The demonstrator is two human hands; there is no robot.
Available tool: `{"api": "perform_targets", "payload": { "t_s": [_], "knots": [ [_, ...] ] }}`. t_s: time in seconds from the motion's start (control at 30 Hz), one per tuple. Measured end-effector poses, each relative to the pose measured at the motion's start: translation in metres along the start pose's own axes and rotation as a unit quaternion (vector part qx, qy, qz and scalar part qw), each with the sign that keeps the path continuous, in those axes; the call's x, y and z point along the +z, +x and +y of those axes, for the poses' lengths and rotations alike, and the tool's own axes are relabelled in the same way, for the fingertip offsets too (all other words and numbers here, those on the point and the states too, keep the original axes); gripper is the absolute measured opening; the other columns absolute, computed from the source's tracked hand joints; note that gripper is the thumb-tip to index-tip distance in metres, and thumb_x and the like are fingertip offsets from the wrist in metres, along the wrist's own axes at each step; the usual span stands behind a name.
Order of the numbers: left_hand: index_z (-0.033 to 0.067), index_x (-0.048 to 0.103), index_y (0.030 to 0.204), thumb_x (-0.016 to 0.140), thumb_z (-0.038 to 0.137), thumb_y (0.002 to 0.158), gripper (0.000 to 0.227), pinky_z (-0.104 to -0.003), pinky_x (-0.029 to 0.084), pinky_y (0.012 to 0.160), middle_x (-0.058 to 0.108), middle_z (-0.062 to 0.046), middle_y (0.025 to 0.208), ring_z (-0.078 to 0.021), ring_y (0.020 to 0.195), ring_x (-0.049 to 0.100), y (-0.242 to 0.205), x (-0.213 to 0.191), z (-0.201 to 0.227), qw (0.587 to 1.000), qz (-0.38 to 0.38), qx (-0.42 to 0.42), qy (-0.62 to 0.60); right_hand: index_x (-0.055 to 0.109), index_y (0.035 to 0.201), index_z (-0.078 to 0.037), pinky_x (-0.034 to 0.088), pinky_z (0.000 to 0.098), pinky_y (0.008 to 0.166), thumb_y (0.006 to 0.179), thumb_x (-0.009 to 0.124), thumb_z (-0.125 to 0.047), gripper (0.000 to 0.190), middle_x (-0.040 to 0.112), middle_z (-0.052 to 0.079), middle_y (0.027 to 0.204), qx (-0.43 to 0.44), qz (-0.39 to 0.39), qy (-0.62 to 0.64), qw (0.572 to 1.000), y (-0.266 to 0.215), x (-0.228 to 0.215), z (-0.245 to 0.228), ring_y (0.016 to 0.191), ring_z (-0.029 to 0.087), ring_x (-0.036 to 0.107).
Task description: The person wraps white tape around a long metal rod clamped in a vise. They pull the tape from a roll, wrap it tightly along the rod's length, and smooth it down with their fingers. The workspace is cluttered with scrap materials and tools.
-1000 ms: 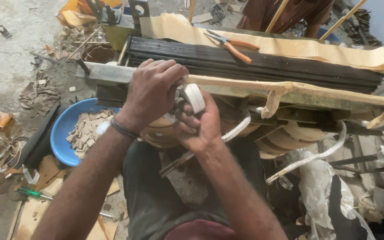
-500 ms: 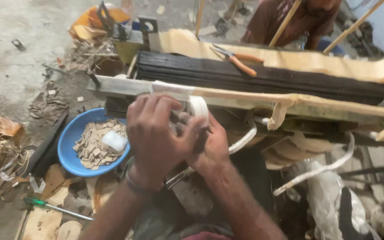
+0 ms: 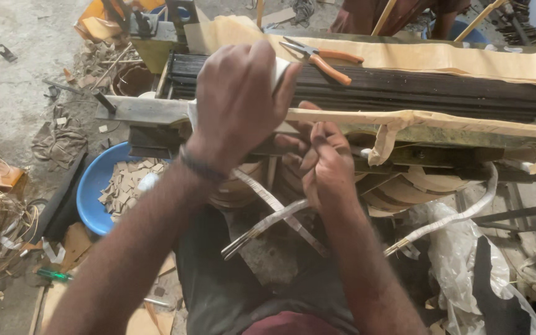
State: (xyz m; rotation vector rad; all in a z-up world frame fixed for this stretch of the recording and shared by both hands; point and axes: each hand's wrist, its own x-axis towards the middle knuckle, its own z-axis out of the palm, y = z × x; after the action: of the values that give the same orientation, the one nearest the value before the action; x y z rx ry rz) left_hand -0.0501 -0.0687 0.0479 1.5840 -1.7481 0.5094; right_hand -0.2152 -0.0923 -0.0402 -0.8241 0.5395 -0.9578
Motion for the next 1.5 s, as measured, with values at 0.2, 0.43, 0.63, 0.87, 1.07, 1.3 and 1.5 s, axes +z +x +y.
{"api": "perform_targets", "payload": {
  "t_s": [0.2,0.43,0.63,0.87,1.07,1.3,1.5],
  "knots": [
    [0.0007,0.071,0.070,0.056,0.043,0.103,0.055,-0.050,0.054,0.061,0.064,-0.019,0.060,-0.0326,0.059,0.066,0.036,0.024,-0.023,0.979,-0.193,-0.056,0.024,0.041,0.152,-0.008,0.058,0.0298,0.074,0.107,0.048,-0.035,0.053,0.061,0.009,0.118,-0.032,-0.094,0.044,0.994,0.031,0.010,-0.003,0.101,0.016,0.069],
    [0.0041,0.076,0.072,0.052,0.045,0.099,0.055,-0.052,0.055,0.070,0.068,-0.022,0.067,-0.0374,0.067,0.068,0.042,0.033,-0.026,0.974,-0.211,-0.088,-0.004,0.024,0.157,-0.011,0.059,0.0172,0.067,0.094,0.071,-0.008,0.079,0.052,0.011,0.140,-0.045,-0.180,0.086,0.979,0.041,0.020,0.000,0.097,0.010,0.067],
    [0.0029,0.074,0.083,0.057,0.041,0.106,0.047,-0.051,0.055,0.059,0.069,-0.018,0.069,-0.0358,0.066,0.069,0.024,0.017,-0.021,0.998,-0.019,-0.045,0.030,0.017,0.161,-0.023,0.049,0.0166,0.052,0.101,0.066,-0.010,0.079,0.058,0.008,0.112,-0.073,-0.181,0.034,0.980,0.039,0.014,0.000,0.076,0.006,0.059],
    [0.0092,0.070,0.090,0.066,0.015,0.092,0.007,-0.042,0.051,0.084,0.071,-0.006,0.083,-0.0248,0.085,0.068,-0.031,-0.031,-0.023,0.987,-0.065,0.140,-0.045,0.042,0.150,-0.011,0.042,0.0161,0.047,0.100,0.061,-0.011,0.053,0.063,0.004,0.105,-0.021,-0.115,0.023,0.993,0.007,0.010,0.009,0.069,0.003,0.055],
    [0.0083,0.060,0.093,0.064,0.010,0.090,0.005,-0.042,0.050,0.078,0.063,-0.007,0.084,-0.0273,0.083,0.067,-0.048,-0.023,-0.017,0.992,-0.029,0.123,-0.019,0.059,0.115,-0.007,0.037,0.0151,0.041,0.103,0.062,-0.026,0.022,0.060,0.001,0.084,0.101,-0.076,0.241,0.962,-0.009,0.027,0.027,0.057,0.003,0.050],
    [0.0102,0.060,0.087,0.063,0.013,0.092,0.006,-0.044,0.048,0.067,0.063,-0.006,0.075,-0.0293,0.074,0.067,-0.050,-0.019,-0.021,0.993,-0.046,0.096,-0.047,0.059,0.087,-0.011,0.029,0.0172,0.032,0.099,0.058,-0.050,0.040,0.054,-0.005,0.064,0.169,0.019,0.356,0.919,-0.007,0.045,0.045,0.042,0.002,0.039],
    [0.0131,0.065,0.086,0.066,0.016,0.092,0.007,-0.046,0.047,0.069,0.068,-0.005,0.076,-0.0293,0.075,0.067,-0.043,-0.024,-0.018,0.995,-0.081,0.029,-0.043,0.063,0.095,-0.011,0.026,0.0161,0.032,0.105,0.053,-0.030,0.024,0.056,-0.006,0.067,0.133,-0.045,0.384,0.913,-0.015,0.050,0.048,0.043,0.001,0.039]
  ]
}}
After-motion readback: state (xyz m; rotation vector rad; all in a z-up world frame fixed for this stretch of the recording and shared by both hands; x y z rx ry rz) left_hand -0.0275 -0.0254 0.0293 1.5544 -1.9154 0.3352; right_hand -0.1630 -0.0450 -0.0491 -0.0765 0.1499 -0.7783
